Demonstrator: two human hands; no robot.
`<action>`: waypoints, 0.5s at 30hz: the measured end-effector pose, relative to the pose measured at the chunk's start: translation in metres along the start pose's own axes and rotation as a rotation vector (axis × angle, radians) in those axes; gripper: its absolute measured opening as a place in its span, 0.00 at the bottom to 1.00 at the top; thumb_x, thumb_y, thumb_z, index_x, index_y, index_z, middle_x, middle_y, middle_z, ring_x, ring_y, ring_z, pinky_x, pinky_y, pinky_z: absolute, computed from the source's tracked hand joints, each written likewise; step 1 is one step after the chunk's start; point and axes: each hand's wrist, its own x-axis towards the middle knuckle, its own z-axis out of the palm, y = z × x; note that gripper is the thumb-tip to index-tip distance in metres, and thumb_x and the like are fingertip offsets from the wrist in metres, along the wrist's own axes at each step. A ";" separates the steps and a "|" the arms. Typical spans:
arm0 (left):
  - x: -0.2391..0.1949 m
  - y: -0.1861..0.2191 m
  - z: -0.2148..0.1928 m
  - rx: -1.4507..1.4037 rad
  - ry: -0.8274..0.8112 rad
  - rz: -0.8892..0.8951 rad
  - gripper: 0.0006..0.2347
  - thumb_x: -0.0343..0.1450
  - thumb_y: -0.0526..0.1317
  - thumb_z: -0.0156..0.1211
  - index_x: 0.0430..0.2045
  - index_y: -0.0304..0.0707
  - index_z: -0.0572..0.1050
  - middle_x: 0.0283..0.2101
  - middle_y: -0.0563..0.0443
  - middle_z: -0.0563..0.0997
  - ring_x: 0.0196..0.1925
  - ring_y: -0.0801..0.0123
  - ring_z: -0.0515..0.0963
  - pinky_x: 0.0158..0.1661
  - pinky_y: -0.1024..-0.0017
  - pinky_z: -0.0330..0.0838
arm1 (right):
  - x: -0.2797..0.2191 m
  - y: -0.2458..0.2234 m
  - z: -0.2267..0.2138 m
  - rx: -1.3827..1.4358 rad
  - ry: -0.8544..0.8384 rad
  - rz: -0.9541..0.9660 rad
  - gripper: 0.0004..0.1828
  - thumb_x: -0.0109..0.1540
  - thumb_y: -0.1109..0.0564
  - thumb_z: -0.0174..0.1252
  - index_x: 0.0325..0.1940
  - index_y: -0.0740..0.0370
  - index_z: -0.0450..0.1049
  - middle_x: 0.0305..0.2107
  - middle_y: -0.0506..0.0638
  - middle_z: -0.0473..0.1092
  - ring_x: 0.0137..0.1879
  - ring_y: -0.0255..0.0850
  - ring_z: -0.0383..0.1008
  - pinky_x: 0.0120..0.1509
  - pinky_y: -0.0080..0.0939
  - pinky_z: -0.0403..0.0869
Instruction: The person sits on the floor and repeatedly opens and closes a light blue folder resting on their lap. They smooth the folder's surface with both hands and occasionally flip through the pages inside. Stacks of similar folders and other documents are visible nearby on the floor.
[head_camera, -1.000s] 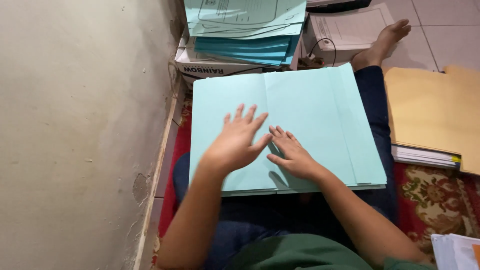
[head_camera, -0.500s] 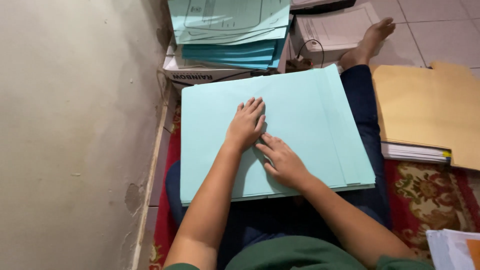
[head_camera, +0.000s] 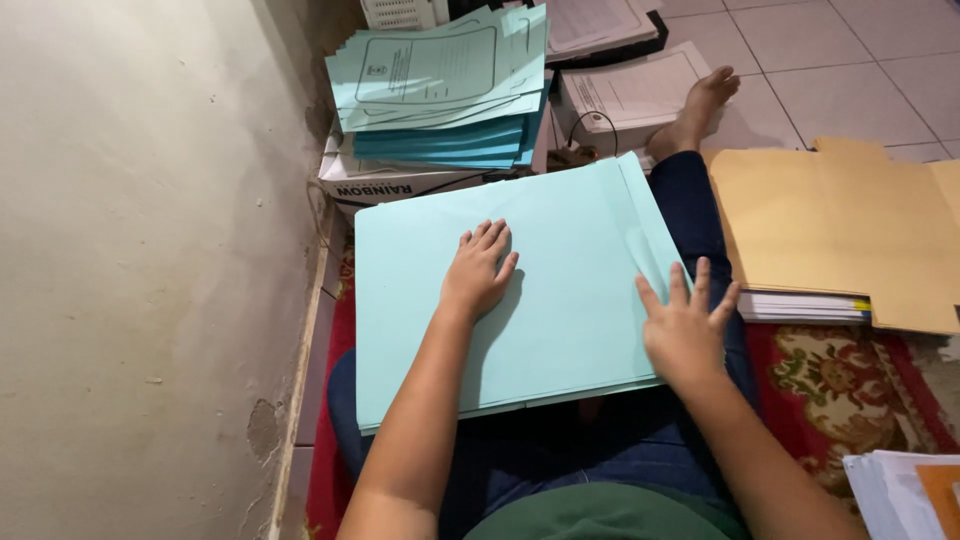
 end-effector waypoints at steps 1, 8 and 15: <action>-0.001 0.001 -0.001 -0.002 -0.004 -0.003 0.25 0.78 0.56 0.37 0.67 0.44 0.66 0.72 0.48 0.66 0.76 0.60 0.60 0.73 0.56 0.45 | -0.002 0.008 0.001 0.000 -0.005 -0.003 0.33 0.64 0.51 0.44 0.74 0.33 0.63 0.73 0.55 0.60 0.85 0.64 0.40 0.75 0.85 0.35; -0.002 -0.003 0.000 -0.066 -0.028 0.044 0.24 0.78 0.49 0.39 0.67 0.34 0.61 0.73 0.47 0.60 0.77 0.55 0.52 0.72 0.55 0.40 | 0.012 0.058 0.019 0.104 -0.063 0.066 0.32 0.61 0.55 0.44 0.71 0.42 0.63 0.78 0.61 0.47 0.85 0.64 0.34 0.75 0.84 0.27; -0.004 0.007 -0.010 0.017 -0.001 -0.011 0.24 0.77 0.52 0.44 0.67 0.43 0.66 0.72 0.47 0.66 0.76 0.60 0.60 0.73 0.57 0.46 | 0.024 0.018 0.052 0.116 0.125 0.066 0.33 0.65 0.66 0.41 0.76 0.73 0.59 0.77 0.68 0.52 0.85 0.59 0.44 0.79 0.78 0.32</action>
